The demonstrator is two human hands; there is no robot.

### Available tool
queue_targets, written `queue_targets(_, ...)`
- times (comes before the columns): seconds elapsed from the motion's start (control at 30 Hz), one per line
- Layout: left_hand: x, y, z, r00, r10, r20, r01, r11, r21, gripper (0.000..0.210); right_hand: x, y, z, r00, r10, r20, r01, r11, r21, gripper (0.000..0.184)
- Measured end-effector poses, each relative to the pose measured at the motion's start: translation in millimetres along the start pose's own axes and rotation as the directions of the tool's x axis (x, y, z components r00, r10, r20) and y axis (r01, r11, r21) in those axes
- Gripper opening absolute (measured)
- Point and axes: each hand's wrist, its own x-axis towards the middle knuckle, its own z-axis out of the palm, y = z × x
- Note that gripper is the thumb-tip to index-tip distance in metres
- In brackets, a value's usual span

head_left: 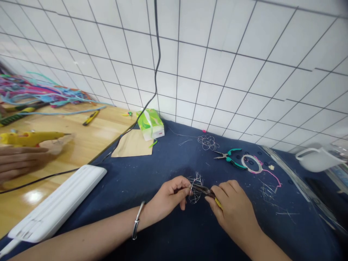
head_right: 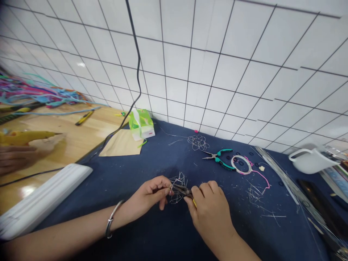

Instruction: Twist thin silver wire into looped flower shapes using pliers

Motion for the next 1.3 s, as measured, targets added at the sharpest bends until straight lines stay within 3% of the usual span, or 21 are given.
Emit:
queue_targets(0.37,0.2,1.0,2.8,1.000,0.014,0.002,-0.014,1.000,-0.019,0.010,-0.8,-4.2,-2.2,1.000,0.000,-0.023,-0.002,0.997,-0.075,0.017)
queue_targets(0.97,-2.3,-2.5,10.1,0.991,-0.082,-0.107,0.049,0.958,-0.282,0.008,-0.6,-6.0,-1.7,0.998,-0.008,-0.055,0.003,0.995,-0.103,0.017)
queue_targets(1.3,-4.7,3.3,12.1,0.991,-0.116,-0.062,0.084,0.924,-0.373,0.013,-0.6,-7.0,-2.0,0.996,-0.041,-0.084,0.034,0.996,-0.088,0.015)
